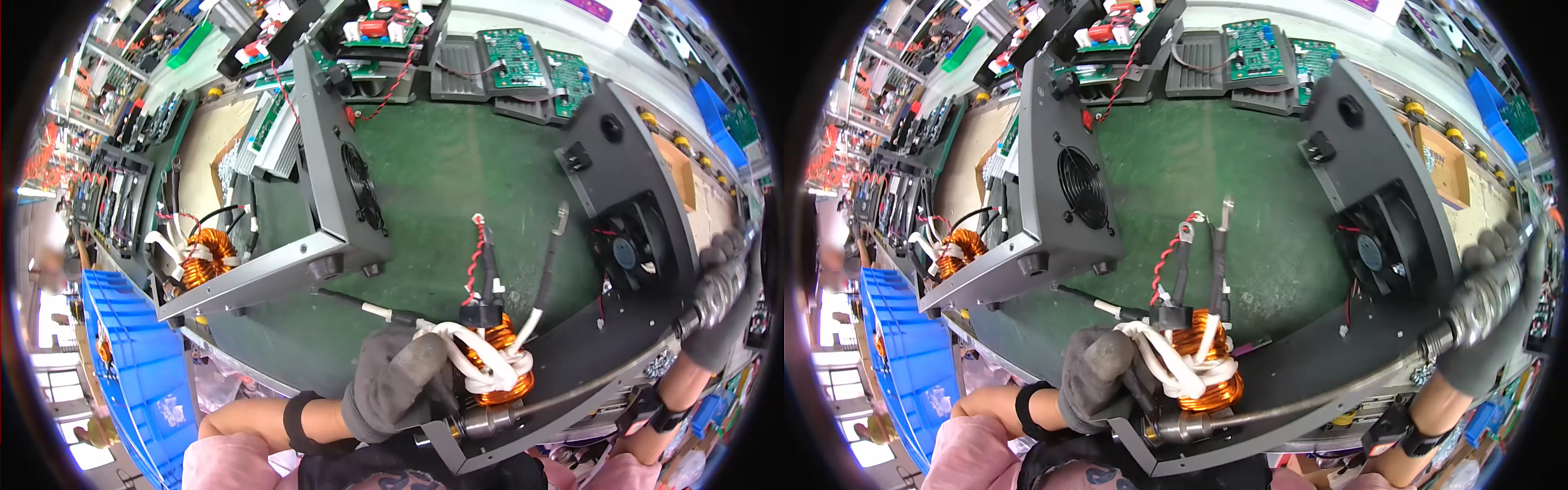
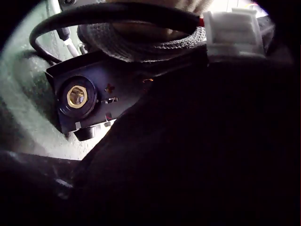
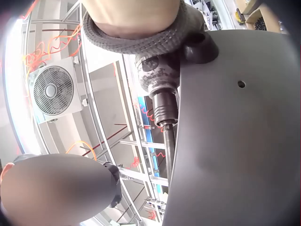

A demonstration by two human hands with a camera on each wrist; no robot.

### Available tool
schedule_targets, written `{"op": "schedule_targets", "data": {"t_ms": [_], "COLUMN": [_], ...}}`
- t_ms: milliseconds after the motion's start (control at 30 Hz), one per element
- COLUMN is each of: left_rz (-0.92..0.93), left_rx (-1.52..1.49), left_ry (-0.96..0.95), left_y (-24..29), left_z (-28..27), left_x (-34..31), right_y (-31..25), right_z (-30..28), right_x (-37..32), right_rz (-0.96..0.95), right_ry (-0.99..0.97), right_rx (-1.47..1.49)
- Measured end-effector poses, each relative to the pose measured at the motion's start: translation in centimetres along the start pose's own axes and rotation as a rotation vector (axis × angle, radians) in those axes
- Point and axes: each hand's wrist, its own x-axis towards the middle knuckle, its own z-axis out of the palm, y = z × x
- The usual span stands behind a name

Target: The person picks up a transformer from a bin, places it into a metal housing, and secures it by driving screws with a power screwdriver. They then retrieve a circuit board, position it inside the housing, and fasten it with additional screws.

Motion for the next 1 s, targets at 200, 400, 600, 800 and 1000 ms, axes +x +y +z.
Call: {"op": "schedule_targets", "data": {"t_ms": [200,400,600,800,1000], "left_rz": [-0.258,-0.272,-0.417,-0.438,-0.343], "left_rx": [-0.295,-0.306,-0.497,-0.478,-0.444], "left_ry": [-0.054,-0.06,-0.053,-0.064,0.032], "left_y": [0.7,1.4,1.9,1.5,1.5], "left_z": [-0.7,-0.5,-0.4,-0.6,0.0], "left_x": [0.9,1.7,1.9,1.8,2.1], "right_y": [-0.5,-1.0,0.2,-1.6,-0.9], "right_z": [1.2,-0.7,0.7,3.0,3.8], "right_x": [-3.7,-4.4,-4.4,-7.2,-6.2], "right_rz": [-0.1,-0.081,-0.093,-0.271,-0.398], "right_ry": [-0.018,0.014,-0.004,0.322,0.086], "right_rx": [0.223,0.131,0.109,-0.124,0.122]}}
